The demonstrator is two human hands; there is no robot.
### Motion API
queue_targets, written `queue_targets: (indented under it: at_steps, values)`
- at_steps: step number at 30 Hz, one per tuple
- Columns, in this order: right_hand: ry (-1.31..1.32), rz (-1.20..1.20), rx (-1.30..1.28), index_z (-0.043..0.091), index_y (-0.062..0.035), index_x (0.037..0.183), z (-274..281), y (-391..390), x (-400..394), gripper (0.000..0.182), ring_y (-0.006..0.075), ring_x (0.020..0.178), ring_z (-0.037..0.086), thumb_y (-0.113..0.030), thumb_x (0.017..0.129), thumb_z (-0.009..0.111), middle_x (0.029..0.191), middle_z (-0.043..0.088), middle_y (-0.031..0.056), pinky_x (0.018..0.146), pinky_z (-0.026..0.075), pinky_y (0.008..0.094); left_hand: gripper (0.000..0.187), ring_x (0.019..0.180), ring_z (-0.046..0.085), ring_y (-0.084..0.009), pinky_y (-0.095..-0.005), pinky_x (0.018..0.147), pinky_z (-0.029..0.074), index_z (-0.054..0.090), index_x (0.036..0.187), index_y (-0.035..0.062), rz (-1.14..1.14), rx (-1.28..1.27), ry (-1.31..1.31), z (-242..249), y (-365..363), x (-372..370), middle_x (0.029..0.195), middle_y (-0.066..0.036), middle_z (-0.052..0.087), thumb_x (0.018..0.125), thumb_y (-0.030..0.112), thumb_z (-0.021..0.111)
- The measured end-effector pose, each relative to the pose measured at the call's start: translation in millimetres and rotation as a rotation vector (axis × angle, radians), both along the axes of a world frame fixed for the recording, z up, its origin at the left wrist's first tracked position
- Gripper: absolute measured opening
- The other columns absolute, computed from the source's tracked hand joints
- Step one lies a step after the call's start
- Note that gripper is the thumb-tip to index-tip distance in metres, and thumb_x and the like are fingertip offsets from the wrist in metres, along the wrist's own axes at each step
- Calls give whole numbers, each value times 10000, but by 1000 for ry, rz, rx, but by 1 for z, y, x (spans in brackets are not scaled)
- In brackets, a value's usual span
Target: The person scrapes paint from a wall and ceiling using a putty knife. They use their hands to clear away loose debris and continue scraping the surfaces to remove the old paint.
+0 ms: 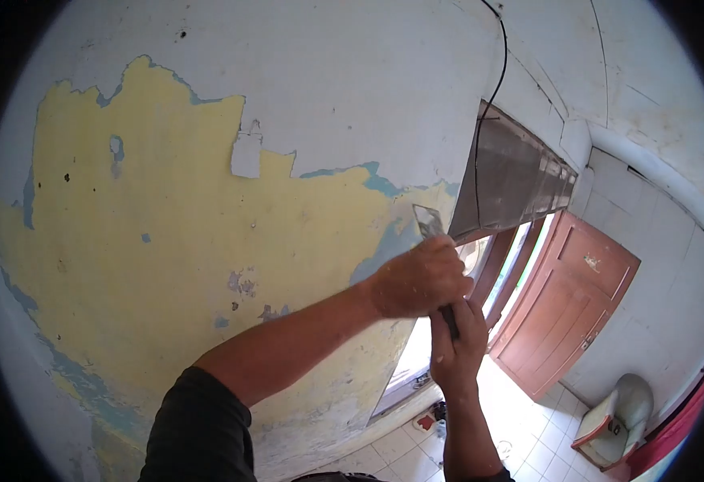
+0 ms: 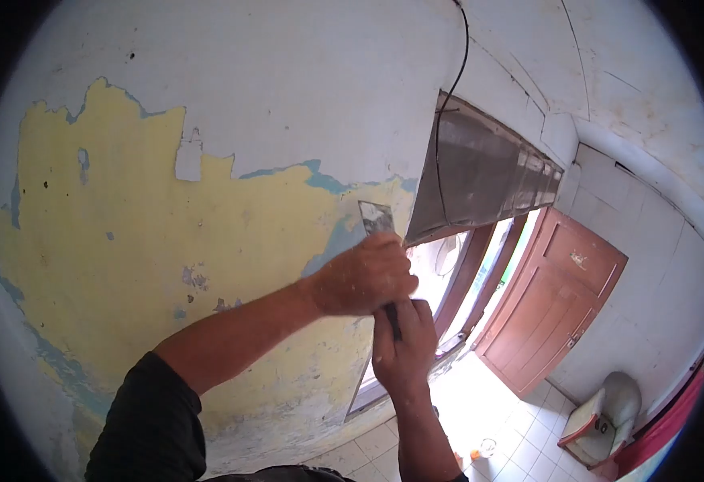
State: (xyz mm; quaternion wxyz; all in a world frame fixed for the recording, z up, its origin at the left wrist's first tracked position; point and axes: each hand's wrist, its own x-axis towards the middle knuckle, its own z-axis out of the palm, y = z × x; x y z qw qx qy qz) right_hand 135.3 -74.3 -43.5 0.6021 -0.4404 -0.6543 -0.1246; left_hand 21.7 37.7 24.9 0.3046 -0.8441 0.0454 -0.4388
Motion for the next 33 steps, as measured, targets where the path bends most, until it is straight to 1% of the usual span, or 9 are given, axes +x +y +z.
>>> queue_targets:
  at_steps: [4, 9, 12, 14, 19, 24, 27, 29, 33]
  values:
    - [9, -20, -40, 658, -19, 1091, 22, 30, -2, 228, 326, 820, 623, -82, 872, 664, 871, 611, 154, 708, 484, 399, 144, 790, 616, -170, -352, 898, 445, 570, 760, 135, 96, 44, 1, 26, 23, -2, 719, 1, 574, 737, 137, 712]
    - [27, 68, 26, 652, -40, 1083, -6, 9, 9, 206, 337, 781, 594, -95, 885, 652, 856, 598, 160, 684, 460, 415, 146, 804, 620, -172, -352, 901, 444, 577, 791, 130, 106, -65, 50, -6, -7, 4, 741, -5, 591, 738, 133, 713]
    - [-38, -39, -50, 646, -31, 1068, 28, 29, 1, 196, 348, 790, 594, -93, 882, 646, 850, 590, 171, 691, 458, 421, 149, 803, 619, -170, -348, 892, 445, 578, 777, 133, 137, 45, -55, 25, 16, -3, 745, -3, 588, 738, 129, 721]
    - [-22, 2, -11, 641, -21, 1060, 41, 30, 2, 191, 350, 790, 592, -92, 883, 641, 852, 584, 181, 688, 456, 425, 136, 808, 620, -180, -355, 879, 450, 586, 784, 131, 129, 40, 13, 39, 20, 0, 752, -4, 592, 749, 136, 717]
    - [-3, 34, 9, 636, -8, 1064, 9, 15, 14, 203, 329, 774, 597, -100, 883, 648, 866, 589, 177, 689, 460, 425, 162, 803, 618, -199, -365, 862, 450, 580, 797, 129, 86, -42, 28, 8, 1, 10, 757, -13, 598, 724, 136, 724]
    - [-53, -26, 49, 647, 6, 1095, 42, 32, 8, 241, 334, 770, 597, -104, 881, 667, 855, 594, 169, 698, 471, 421, 167, 794, 618, -191, -354, 850, 449, 577, 790, 130, 68, 33, 8, 45, 21, 3, 736, -8, 582, 717, 130, 727]
    - [-42, 13, -2, 643, -2, 1081, 35, 13, 17, 218, 343, 777, 603, -102, 887, 649, 864, 602, 171, 703, 473, 425, 177, 796, 617, -187, -356, 851, 443, 561, 778, 137, 125, 24, -16, 30, 11, 13, 735, -3, 581, 714, 129, 727]
    - [-52, 29, 5, 636, -7, 1055, 18, 5, 19, 184, 349, 789, 609, -100, 897, 626, 882, 608, 173, 699, 472, 433, 178, 784, 612, -187, -356, 839, 439, 557, 774, 137, 60, -9, 11, 11, -1, 14, 726, -1, 574, 713, 124, 723]
    - [-37, 15, 7, 643, -16, 1032, 55, 25, 17, 162, 342, 777, 604, -102, 895, 634, 846, 594, 177, 688, 467, 427, 165, 782, 610, -186, -356, 843, 448, 562, 774, 140, 73, -7, 17, 50, 19, 12, 714, 4, 560, 712, 123, 715]
